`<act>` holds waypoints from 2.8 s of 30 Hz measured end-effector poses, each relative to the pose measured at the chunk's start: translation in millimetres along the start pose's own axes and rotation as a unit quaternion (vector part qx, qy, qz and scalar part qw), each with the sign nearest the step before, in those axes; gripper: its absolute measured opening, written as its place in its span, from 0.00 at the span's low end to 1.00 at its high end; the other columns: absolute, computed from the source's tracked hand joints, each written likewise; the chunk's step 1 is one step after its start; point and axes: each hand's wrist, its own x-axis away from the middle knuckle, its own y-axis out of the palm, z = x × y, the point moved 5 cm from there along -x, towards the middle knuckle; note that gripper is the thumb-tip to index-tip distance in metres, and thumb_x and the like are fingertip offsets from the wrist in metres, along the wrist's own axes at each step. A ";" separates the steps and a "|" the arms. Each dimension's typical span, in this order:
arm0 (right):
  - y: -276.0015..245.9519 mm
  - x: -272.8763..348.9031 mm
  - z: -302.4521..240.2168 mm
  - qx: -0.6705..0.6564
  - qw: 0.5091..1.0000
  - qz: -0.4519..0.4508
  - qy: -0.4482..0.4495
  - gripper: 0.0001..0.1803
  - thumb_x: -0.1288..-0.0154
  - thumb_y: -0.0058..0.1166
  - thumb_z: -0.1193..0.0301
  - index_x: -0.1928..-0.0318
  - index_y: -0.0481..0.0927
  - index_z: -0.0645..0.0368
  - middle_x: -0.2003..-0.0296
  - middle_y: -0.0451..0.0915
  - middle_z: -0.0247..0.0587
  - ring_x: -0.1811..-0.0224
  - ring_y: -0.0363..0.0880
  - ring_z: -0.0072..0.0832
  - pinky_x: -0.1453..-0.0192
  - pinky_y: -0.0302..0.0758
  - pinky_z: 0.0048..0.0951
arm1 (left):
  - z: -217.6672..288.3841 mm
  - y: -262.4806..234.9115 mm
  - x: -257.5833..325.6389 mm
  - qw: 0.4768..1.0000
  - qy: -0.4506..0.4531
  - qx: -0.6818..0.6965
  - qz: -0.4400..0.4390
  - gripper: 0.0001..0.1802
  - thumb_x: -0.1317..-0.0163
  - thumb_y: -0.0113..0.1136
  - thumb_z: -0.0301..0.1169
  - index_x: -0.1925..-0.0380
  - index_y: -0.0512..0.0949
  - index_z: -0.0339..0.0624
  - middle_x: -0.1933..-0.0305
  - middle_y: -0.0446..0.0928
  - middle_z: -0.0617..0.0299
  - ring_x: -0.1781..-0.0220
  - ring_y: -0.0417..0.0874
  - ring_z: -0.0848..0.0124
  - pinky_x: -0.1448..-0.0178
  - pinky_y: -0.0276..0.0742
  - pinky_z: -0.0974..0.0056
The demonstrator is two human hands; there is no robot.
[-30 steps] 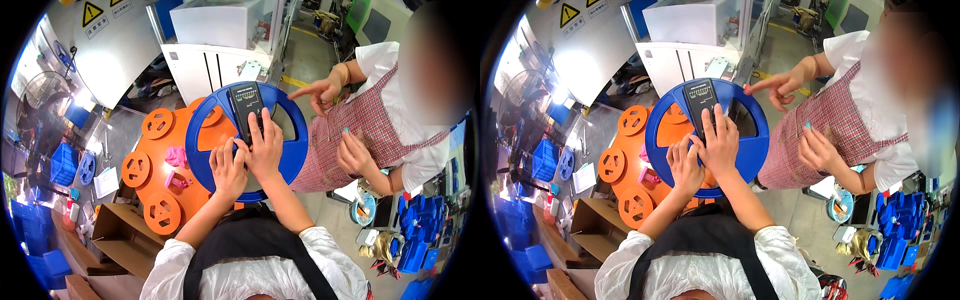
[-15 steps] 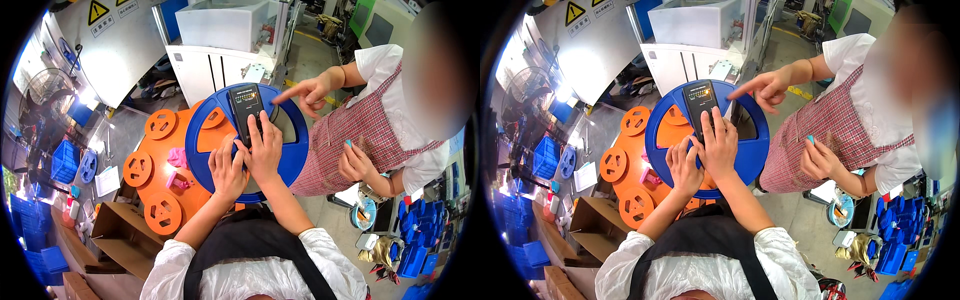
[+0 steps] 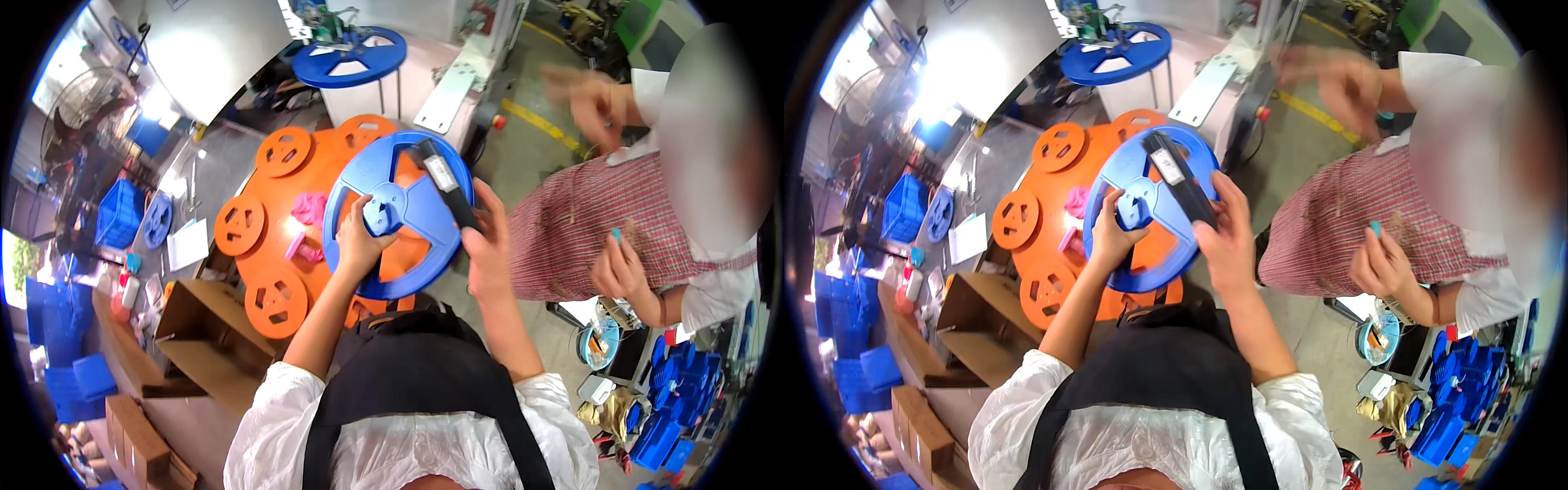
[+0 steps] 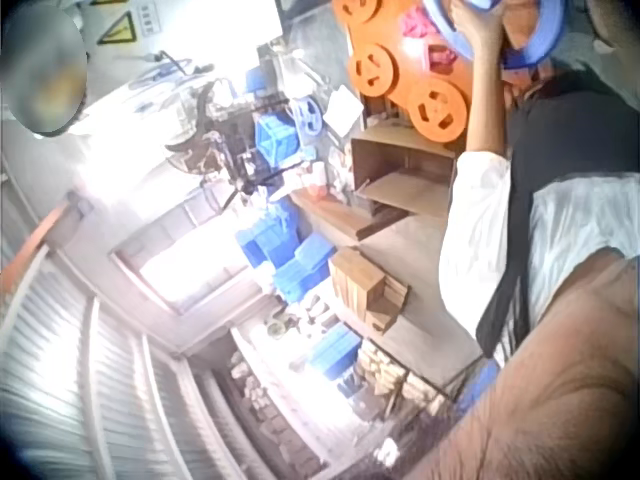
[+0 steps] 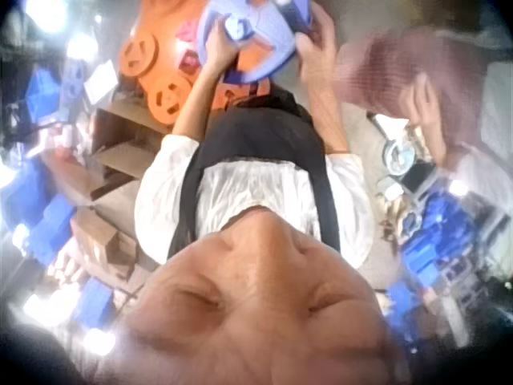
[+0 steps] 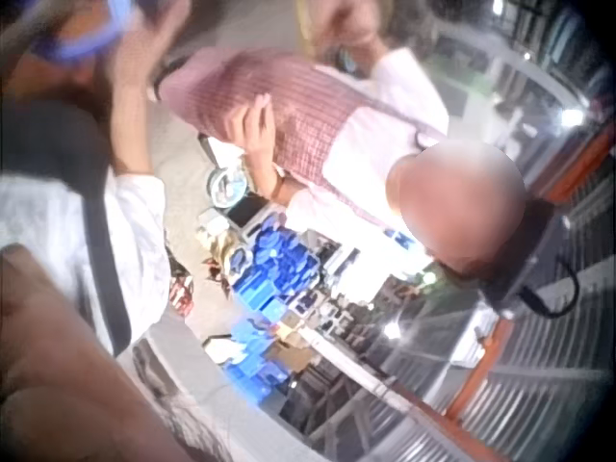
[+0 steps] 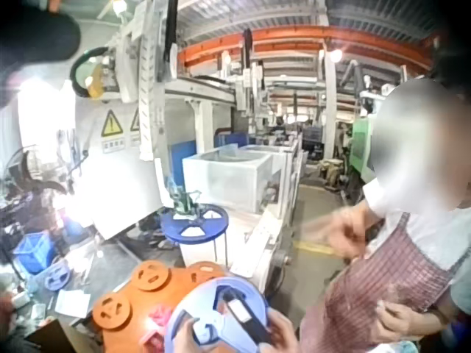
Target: The person picks up a blue plastic spool from a table and inspects it by rotating it and turning it over. They use a handheld digital caliper to measure the spool's dimensions. The person then places the spool back on the table and picks up another blue spool to continue the inspection process.
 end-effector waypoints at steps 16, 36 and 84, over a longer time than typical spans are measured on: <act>17.6 73.3 8.5 0.382 0.908 -0.061 -0.159 0.37 0.47 0.65 0.67 0.36 0.68 0.60 0.36 0.61 0.52 0.39 0.67 0.46 0.36 0.65 0.41 | 41.7 4.8 53.6 0.510 -0.156 0.827 -0.181 0.44 0.35 0.43 0.64 0.28 0.53 0.47 0.27 0.57 0.53 0.30 0.66 0.58 0.30 0.65 0.51; 72.0 82.5 6.4 0.590 0.727 -0.069 -0.344 0.30 0.43 0.61 0.54 0.41 0.76 0.49 0.39 0.69 0.40 0.48 0.70 0.39 0.50 0.66 0.39 | 74.0 7.9 42.3 0.450 -0.028 0.880 -0.147 0.53 0.42 0.43 0.72 0.30 0.54 0.39 0.29 0.60 0.53 0.32 0.67 0.56 0.31 0.68 0.50; -74.8 100.9 20.4 0.010 0.980 0.191 -0.049 0.36 0.35 0.52 0.60 0.32 0.54 0.58 0.38 0.62 0.43 0.40 0.68 0.34 0.39 0.68 0.37 | 74.0 2.5 34.4 0.486 -0.005 0.848 -0.210 0.51 0.46 0.64 0.60 0.29 0.53 0.51 0.31 0.61 0.57 0.38 0.71 0.61 0.32 0.69 0.53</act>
